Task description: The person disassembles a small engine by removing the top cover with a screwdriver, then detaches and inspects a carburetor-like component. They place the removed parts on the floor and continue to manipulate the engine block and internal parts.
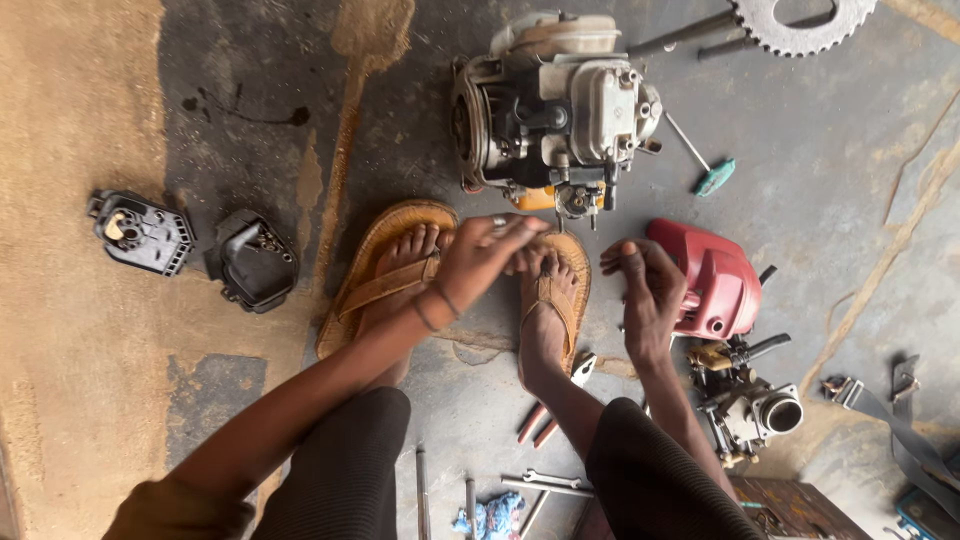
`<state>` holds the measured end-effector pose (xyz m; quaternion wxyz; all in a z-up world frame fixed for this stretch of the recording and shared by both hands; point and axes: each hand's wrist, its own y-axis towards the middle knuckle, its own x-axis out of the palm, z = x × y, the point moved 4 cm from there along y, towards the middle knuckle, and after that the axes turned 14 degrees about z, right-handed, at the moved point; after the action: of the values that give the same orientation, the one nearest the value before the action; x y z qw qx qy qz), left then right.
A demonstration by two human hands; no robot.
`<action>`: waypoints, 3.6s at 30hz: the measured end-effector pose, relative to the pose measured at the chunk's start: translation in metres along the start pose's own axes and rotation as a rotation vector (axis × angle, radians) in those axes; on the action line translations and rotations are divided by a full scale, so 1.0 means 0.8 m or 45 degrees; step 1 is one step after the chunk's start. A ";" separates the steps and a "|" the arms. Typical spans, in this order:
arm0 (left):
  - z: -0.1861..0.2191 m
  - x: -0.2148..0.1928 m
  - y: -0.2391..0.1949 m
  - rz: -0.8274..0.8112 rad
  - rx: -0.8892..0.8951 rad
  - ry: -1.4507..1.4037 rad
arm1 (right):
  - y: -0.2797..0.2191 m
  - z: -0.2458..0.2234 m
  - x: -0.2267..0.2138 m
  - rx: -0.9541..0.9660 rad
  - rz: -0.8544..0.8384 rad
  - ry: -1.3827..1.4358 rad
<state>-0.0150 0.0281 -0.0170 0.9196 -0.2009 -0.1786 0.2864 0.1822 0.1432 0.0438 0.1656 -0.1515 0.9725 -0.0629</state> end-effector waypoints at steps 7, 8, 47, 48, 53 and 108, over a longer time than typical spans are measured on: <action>0.017 -0.033 0.000 0.026 -0.065 -0.034 | -0.007 -0.001 0.031 0.195 -0.166 -0.005; 0.020 -0.035 0.001 0.023 -0.045 -0.044 | -0.010 -0.001 0.042 0.220 -0.208 0.021; -0.034 -0.563 -0.138 1.422 -0.020 0.612 | -0.059 -0.028 0.071 -0.192 -0.495 -0.866; -0.041 -0.571 -0.138 1.420 0.022 0.600 | -0.059 -0.027 0.072 -0.196 -0.499 -0.866; -0.058 -0.602 -0.138 1.365 0.176 0.415 | -0.060 -0.019 0.074 -0.242 -0.523 -0.836; 0.063 -0.535 -0.082 0.577 -0.385 1.807 | -0.062 0.008 0.206 0.307 -0.805 -0.403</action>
<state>-0.3376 -0.2641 -0.0338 0.6950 -0.4926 0.4641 0.2428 0.0495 0.0435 -0.0034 0.3029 -0.4314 0.8257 -0.2009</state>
